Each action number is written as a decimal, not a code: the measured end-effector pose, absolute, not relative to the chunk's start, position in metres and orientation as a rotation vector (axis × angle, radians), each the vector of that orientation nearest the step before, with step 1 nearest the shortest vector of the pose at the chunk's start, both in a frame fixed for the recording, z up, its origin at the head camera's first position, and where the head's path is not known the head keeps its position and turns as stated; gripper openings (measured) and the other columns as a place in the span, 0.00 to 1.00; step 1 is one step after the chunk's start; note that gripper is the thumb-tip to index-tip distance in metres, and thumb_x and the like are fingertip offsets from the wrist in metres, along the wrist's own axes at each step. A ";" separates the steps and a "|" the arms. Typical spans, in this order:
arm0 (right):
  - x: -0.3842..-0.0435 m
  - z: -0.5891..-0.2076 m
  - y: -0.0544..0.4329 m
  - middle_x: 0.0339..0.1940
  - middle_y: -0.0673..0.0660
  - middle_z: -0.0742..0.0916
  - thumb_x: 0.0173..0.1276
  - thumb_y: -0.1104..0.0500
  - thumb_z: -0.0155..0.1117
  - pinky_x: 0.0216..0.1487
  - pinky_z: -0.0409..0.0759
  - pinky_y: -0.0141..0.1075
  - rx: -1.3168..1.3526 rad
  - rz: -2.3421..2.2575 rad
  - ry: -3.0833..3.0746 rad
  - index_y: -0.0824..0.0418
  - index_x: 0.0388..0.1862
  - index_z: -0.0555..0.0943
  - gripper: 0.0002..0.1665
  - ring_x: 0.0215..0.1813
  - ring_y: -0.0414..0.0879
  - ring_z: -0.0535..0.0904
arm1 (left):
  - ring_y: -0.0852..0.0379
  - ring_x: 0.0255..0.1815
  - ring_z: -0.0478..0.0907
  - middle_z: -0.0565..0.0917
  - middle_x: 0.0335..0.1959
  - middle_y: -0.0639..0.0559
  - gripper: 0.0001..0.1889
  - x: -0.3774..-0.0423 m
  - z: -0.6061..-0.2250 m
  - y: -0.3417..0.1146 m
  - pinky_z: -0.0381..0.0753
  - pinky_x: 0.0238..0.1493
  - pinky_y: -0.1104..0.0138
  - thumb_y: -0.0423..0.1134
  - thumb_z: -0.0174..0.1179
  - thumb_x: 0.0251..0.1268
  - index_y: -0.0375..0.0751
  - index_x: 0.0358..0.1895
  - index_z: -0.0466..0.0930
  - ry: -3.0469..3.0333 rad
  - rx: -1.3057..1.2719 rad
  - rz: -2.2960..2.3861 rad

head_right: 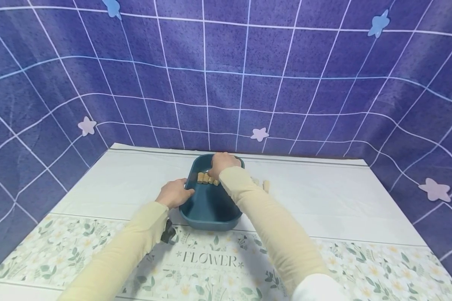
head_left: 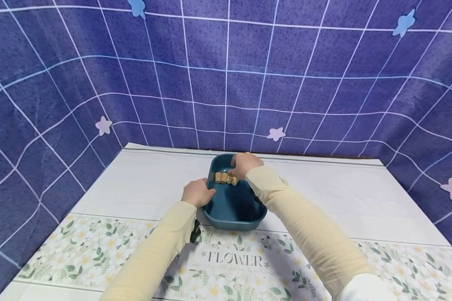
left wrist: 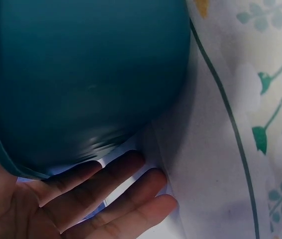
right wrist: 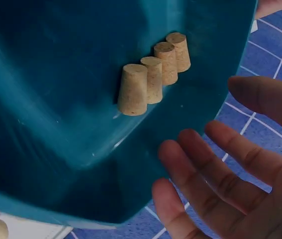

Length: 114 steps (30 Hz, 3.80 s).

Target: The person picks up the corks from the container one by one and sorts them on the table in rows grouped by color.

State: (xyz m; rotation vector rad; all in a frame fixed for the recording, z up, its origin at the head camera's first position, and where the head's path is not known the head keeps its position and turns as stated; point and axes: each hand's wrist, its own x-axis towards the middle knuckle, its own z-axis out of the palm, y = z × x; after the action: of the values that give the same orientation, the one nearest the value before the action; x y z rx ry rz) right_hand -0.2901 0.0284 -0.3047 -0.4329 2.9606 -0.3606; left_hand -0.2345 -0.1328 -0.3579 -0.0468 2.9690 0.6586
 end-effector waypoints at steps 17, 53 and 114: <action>-0.296 -0.331 0.021 0.52 0.57 0.87 0.70 0.46 0.68 0.54 0.81 0.50 -0.201 -0.302 2.936 0.57 0.49 0.87 0.18 0.52 0.53 0.84 | 0.37 0.55 0.81 0.84 0.54 0.33 0.24 -0.235 -0.359 -0.132 0.79 0.58 0.49 0.43 0.57 0.75 0.28 0.64 0.77 2.976 -0.048 0.679; -0.304 -0.364 0.017 0.53 0.60 0.88 0.67 0.53 0.70 0.49 0.84 0.50 -0.120 -0.247 2.990 0.59 0.53 0.87 0.18 0.50 0.55 0.86 | 0.35 0.59 0.79 0.82 0.58 0.31 0.26 -0.234 -0.360 -0.132 0.77 0.61 0.48 0.42 0.57 0.75 0.26 0.68 0.73 2.980 -0.039 0.684; -0.262 -0.286 0.075 0.47 0.57 0.88 0.67 0.52 0.73 0.48 0.81 0.47 -0.529 -0.282 2.957 0.56 0.60 0.83 0.24 0.51 0.52 0.83 | 0.36 0.54 0.82 0.84 0.53 0.32 0.23 -0.234 -0.359 -0.131 0.79 0.58 0.48 0.41 0.56 0.75 0.27 0.63 0.77 2.976 -0.034 0.675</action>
State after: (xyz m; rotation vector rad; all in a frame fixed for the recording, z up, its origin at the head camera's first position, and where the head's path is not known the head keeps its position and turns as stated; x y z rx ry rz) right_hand -0.2619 0.0749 -0.2863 -0.5287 2.9574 -0.2820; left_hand -0.2339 -0.1313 -0.3594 -0.0340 2.9757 0.6751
